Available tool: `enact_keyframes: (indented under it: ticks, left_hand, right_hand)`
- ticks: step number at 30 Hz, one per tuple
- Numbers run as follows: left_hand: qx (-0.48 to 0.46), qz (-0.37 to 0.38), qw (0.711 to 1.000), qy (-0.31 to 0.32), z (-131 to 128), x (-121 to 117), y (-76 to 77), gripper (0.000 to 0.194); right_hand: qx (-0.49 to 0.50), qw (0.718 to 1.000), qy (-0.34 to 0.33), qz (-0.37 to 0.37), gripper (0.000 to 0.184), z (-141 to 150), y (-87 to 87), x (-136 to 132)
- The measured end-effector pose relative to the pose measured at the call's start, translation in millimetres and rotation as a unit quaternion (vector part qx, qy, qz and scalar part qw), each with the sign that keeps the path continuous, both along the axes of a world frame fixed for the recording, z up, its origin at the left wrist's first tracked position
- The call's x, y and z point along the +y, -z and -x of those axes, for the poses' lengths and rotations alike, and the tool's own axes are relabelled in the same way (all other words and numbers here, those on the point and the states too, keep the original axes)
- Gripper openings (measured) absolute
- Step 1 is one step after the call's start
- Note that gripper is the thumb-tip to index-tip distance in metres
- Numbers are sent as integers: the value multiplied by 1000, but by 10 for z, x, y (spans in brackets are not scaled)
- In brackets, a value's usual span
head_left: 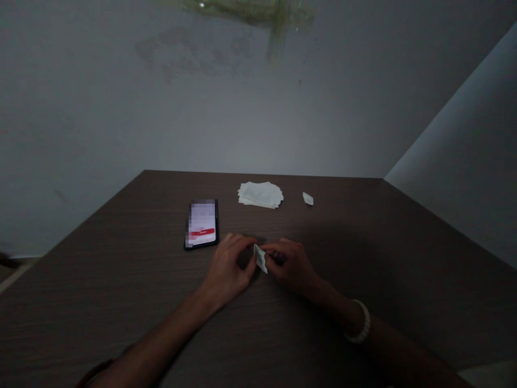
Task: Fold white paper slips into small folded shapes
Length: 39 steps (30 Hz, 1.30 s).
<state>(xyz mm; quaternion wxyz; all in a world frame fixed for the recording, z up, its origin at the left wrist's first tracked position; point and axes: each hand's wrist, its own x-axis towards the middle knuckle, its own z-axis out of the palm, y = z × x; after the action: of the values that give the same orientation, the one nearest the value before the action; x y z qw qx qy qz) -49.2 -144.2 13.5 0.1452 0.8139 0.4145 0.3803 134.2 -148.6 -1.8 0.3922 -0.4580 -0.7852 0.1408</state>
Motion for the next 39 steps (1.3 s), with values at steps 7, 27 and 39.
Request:
enact_keyframes:
  ticks: [7, 27, 39]
  left_hand:
    - [16, 21, 1000, 6, 32, -13, 48, 31]
    - [170, -4, 982, 78, 197, 59, 45, 24]
    - [134, 11, 984, 119, 207, 85, 78, 27]
  right_hand:
    - [13, 1000, 10, 20, 16, -15, 21, -1]
    - [-78, 992, -94, -14, 18, -166, 11, 23]
    - [-93, 994, -57, 0, 14, -177, 32, 60]
